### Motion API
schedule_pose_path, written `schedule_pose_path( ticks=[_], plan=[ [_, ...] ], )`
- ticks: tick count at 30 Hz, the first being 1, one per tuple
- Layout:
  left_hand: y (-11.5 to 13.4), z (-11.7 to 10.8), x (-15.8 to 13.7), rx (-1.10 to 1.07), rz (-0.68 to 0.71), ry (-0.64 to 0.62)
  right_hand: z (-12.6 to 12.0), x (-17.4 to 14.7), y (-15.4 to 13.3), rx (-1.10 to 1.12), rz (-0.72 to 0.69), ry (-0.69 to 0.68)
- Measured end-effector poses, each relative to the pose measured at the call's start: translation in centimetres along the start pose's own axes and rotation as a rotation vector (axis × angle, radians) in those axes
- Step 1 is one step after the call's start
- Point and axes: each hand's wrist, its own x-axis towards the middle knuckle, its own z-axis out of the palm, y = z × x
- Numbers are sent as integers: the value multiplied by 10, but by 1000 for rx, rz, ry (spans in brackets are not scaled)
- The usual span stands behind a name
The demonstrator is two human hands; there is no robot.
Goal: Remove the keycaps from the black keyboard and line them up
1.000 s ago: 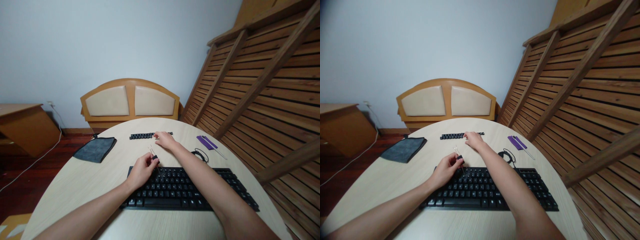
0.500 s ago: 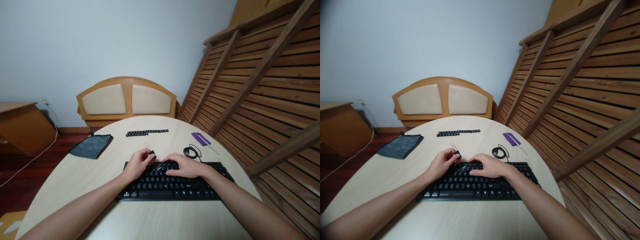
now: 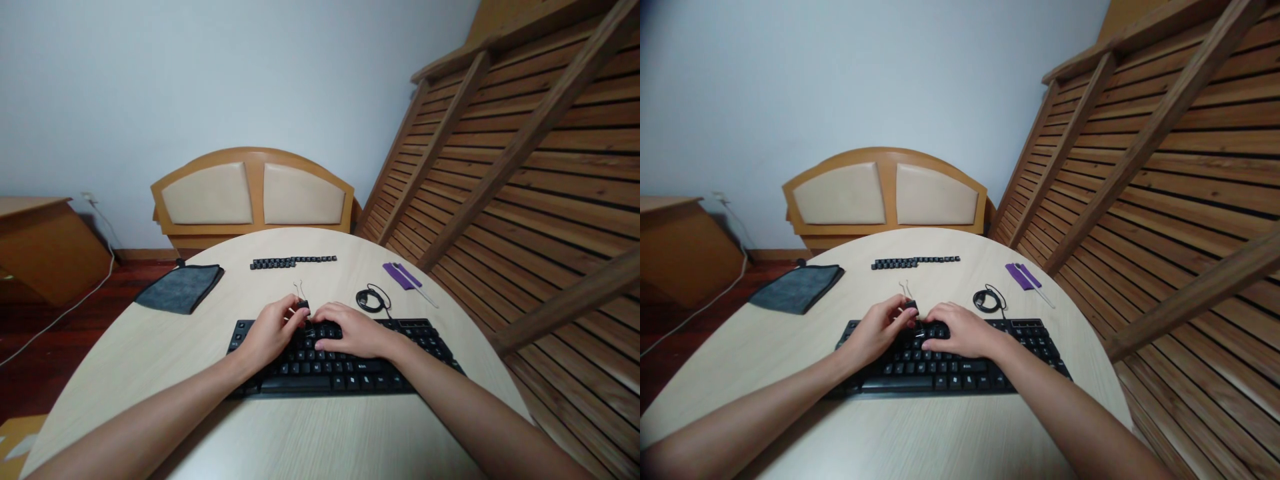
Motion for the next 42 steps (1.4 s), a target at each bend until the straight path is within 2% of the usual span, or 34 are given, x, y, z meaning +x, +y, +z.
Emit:
schedule_pose_path(
  ticks=[9, 14, 17, 24, 27, 33, 42],
  plan=[
    [10, 3, -7, 211, 132, -41, 6, -7, -13, 28, 74, 78],
    [9, 1, -8, 295, 217, -104, 10, -6, -16, -10, 115, 121],
    [5, 0, -6, 201, 102, -65, 15, -6, -17, 14, 135, 154],
    [-8, 3, 4, -222, -139, -103, 24, -4, -18, 17, 203, 243],
    [-11, 4, 7, -335, -223, -93, 26, -4, -19, 13, 197, 272],
    [-9, 5, 3, -367, -209, -40, 31, -3, -21, -23, 203, 312],
    [-6, 5, 2, -368, -132, -55, 25, -4, -26, 52, 243, 321]
  ],
)
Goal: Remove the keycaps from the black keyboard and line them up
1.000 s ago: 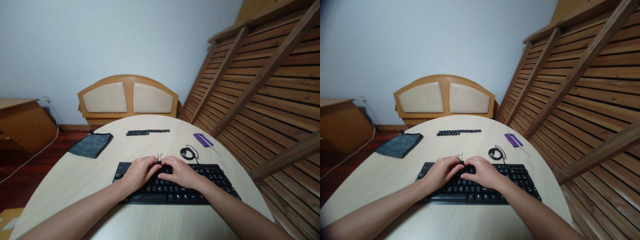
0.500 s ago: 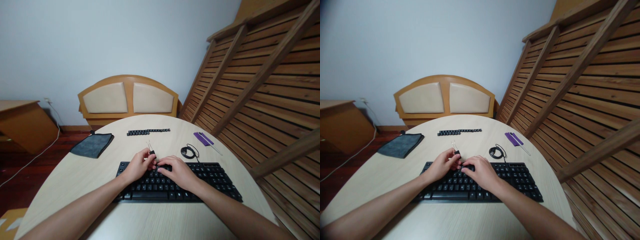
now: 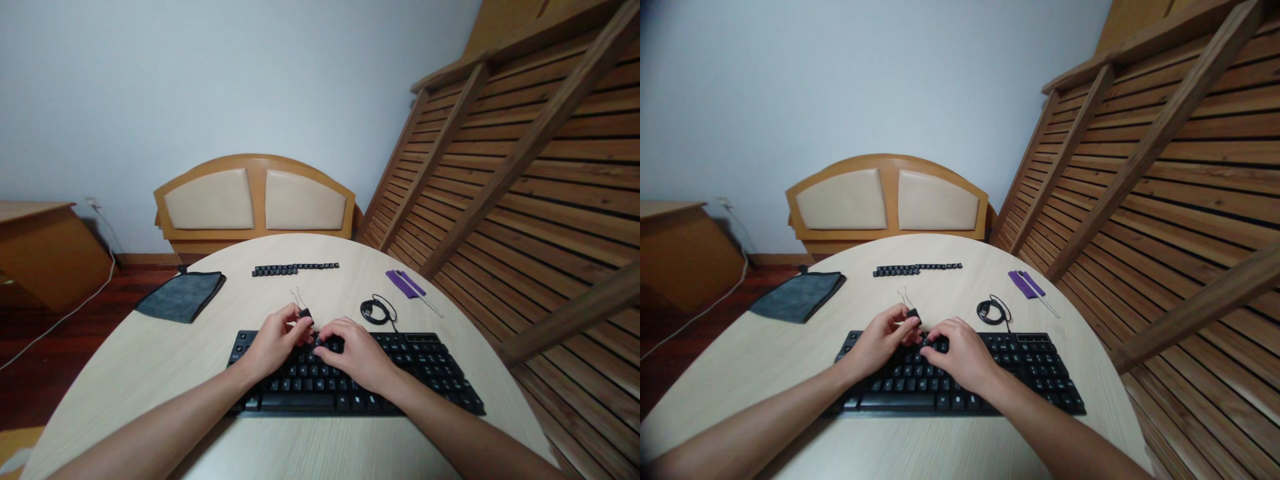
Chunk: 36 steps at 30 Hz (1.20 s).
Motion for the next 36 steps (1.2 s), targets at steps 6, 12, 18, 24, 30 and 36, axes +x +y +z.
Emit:
schedule_pose_path(
  ticks=[6, 12, 18, 24, 30, 36],
  plan=[
    [0, 0, 1, 20, 44, -50, -5, 0, -1, 147, 54, -66],
    [-1, 0, 0, 57, 44, -55, -4, 0, 3, 325, 43, -70],
    [1, 0, -1, 135, 57, -37, -5, -2, -1, 234, -27, -87],
    [5, 0, -4, 292, 90, -4, -5, 0, -3, 135, 12, -95],
    [6, 1, -6, 379, 103, 8, -5, 1, -2, 221, -14, -116],
    [2, -1, -3, 329, 82, 85, -21, 13, -1, 229, -56, -100]
  ],
)
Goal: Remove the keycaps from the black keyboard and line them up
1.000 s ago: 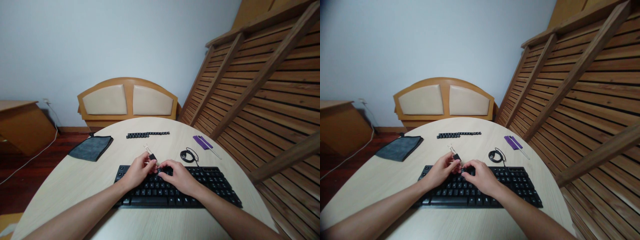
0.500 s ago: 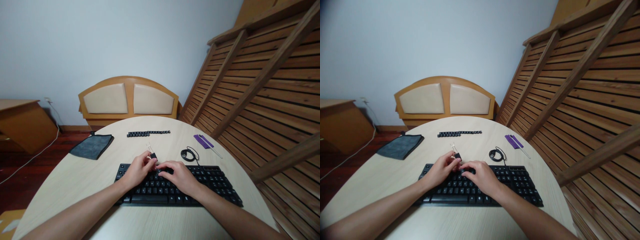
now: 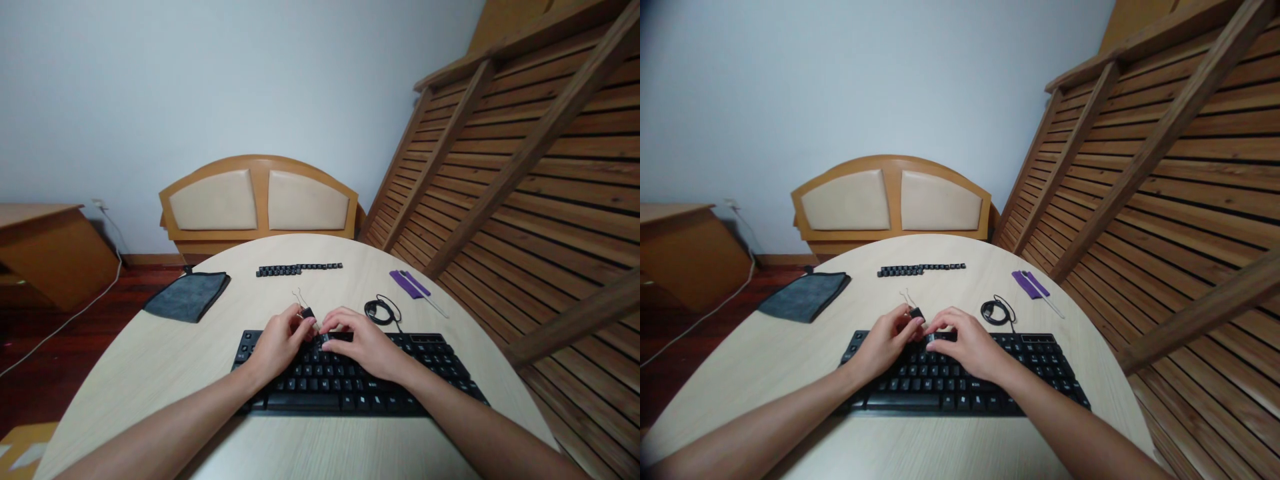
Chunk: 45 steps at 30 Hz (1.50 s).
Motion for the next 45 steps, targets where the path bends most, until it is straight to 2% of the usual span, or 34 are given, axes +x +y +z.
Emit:
schedule_pose_path(
  ticks=[4, 6, 8, 9, 11, 20, 31, 45],
  plan=[
    [-4, 1, 2, 43, -24, 57, -21, 33, 13, -108, 82, 170],
    [-4, 1, 2, 57, -19, 59, -28, 55, 24, -211, 70, 164],
    [-4, 1, 1, 74, -16, 59, -31, 77, 36, -431, 93, 150],
    [-4, 1, 1, 86, -18, 62, -30, 88, 41, -551, 130, 128],
    [-3, 0, 1, 106, -23, 65, -26, 105, 50, -634, 168, 108],
    [-5, 1, 2, 102, -29, 52, 7, 159, 74, -805, 270, 51],
    [-5, 1, 2, 99, -32, 44, 20, 173, 82, -834, 305, 69],
    [-6, 1, 2, 97, -37, 47, 23, 169, 74, -871, 232, 91]
  ],
)
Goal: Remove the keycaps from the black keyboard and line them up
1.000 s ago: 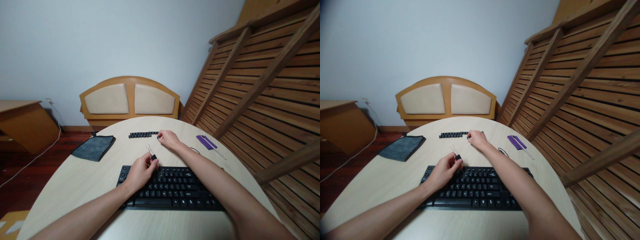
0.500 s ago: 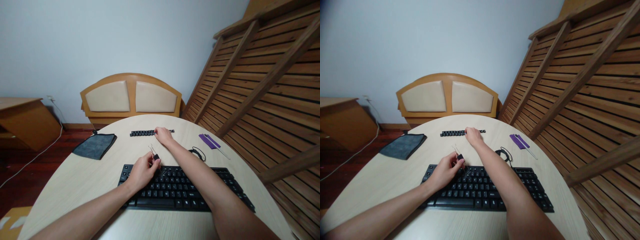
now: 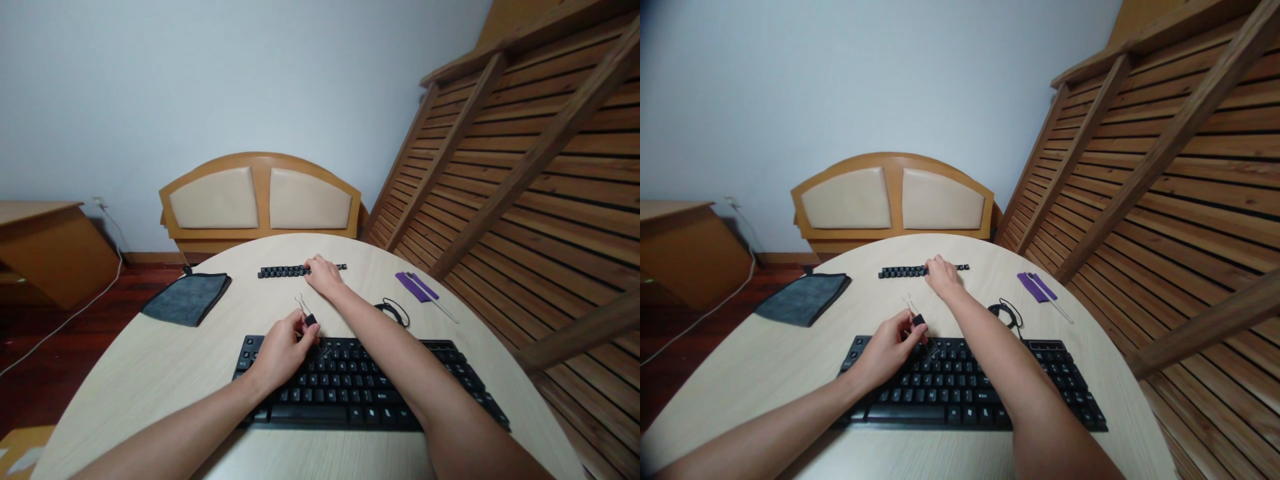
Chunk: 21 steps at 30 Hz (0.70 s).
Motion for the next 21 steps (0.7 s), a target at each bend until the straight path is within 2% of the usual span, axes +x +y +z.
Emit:
schedule_pose_path(
  ticks=[21],
  plan=[
    [-1, 0, 0, 15, 0, -10, 1, 1, -3, -22, -51, -31]
  ],
)
